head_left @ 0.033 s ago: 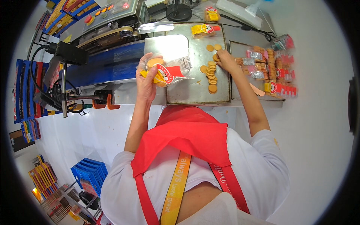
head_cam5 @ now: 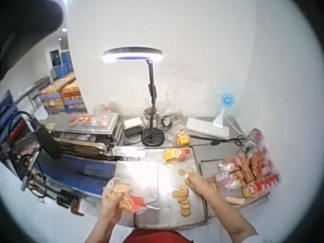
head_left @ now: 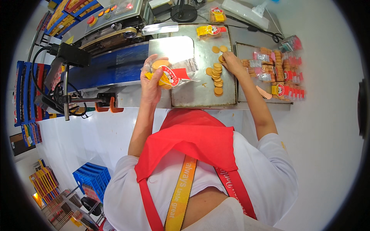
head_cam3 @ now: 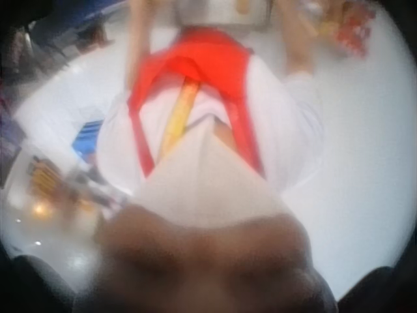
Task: The person places round cookies into clear plastic bags, seals them, and arranges the packaged cookies on a metal tray. The person repeats this process multiple times, handling cookies and packaging materials by hand.
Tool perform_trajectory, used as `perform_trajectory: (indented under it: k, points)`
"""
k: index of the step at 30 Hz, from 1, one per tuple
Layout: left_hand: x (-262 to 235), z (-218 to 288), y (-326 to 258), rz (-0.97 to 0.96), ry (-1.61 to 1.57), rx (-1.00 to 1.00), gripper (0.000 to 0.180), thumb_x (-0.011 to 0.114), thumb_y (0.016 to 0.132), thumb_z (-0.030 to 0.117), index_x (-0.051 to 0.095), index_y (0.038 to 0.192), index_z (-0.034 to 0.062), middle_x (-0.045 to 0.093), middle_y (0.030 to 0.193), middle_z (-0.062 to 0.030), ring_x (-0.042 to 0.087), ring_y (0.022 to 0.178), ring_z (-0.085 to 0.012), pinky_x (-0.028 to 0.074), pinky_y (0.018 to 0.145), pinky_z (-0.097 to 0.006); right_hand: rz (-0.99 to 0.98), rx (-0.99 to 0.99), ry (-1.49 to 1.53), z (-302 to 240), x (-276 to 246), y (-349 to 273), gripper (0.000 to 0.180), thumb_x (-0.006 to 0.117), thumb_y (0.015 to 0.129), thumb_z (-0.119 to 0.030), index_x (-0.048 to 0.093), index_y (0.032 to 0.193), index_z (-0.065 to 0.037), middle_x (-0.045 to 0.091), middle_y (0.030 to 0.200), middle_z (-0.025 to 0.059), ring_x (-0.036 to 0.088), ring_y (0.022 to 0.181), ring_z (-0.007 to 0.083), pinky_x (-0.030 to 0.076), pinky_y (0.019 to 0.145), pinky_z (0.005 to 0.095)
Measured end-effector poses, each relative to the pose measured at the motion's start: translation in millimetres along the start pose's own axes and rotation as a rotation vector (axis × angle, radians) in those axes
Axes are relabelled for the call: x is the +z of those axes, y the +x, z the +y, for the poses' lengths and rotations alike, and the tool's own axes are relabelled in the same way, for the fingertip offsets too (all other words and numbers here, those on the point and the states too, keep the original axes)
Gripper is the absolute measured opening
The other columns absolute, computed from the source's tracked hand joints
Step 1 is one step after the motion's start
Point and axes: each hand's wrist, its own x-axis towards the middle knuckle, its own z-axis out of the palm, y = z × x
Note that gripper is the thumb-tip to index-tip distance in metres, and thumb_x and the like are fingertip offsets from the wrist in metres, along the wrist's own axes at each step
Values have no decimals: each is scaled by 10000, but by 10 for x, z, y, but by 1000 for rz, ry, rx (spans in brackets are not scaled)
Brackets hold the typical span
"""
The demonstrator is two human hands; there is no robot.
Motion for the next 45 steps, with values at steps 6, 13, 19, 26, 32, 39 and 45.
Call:
perform_trajectory:
  k: [6, 13, 19, 26, 32, 39, 45]
  points:
    - [87, 16, -41, 0, -52, -15, 462, 628, 810, 42, 432, 1229, 52, 597, 1092, -124, 608, 967, -176, 514, 828, -292, -30, 164, 51, -57, -32, 51, 226, 684, 684, -67, 542, 855, -28, 543, 931, 150, 571, 872, 340, 477, 753, 416]
    - [13, -35, -76, -19, 15, 20, 547, 656, 805, 127, 383, 1272, 50, 571, 1131, -150, 604, 996, -219, 533, 832, -338, 118, 98, 73, -101, -114, -3, 187, 645, 762, -70, 579, 934, -39, 538, 937, 146, 577, 882, 328, 482, 732, 407]
    - [-6, -42, -79, -10, 30, 57, 544, 658, 799, 122, 389, 1266, 49, 574, 1125, -159, 603, 994, -223, 527, 839, -337, 202, 62, -24, -138, 2, -253, 357, 608, 788, -43, 536, 1138, -51, 577, 1010, 143, 558, 943, 317, 464, 785, 395]
    - [37, -33, -23, 14, 38, 102, 491, 652, 790, 41, 425, 1225, 52, 596, 1079, -106, 599, 964, -158, 508, 827, -284, 414, 150, 272, -785, -690, -216, 335, 653, 777, -45, 549, 1094, -16, 617, 1004, 125, 602, 913, 239, 477, 788, 327]
    - [229, -100, 5, -28, 57, 141, 479, 661, 759, -46, 444, 1176, 50, 595, 1059, -88, 588, 968, -138, 500, 828, -269, 30, 96, 1033, -1734, -1526, -180, 297, 651, 808, -46, 569, 1087, 16, 644, 1021, 100, 624, 909, 143, 506, 794, 275]
    - [360, -308, 28, -251, 268, 222, 633, 801, 606, -28, 465, 1136, 49, 598, 1046, -72, 566, 1004, -141, 487, 853, -276, -251, 415, 1753, -1799, -1611, -201, 295, 637, 841, -95, 565, 1084, 57, 629, 1034, 124, 623, 932, 165, 517, 836, 285]
    - [485, -271, -3, -215, 206, 118, 741, 845, 557, 22, 444, 1178, 62, 621, 979, -63, 586, 924, -124, 470, 830, -274, -332, 505, 1740, -1857, -1727, -216, 237, 605, 877, -169, 594, 998, 34, 634, 950, 97, 619, 853, 142, 517, 766, 262]
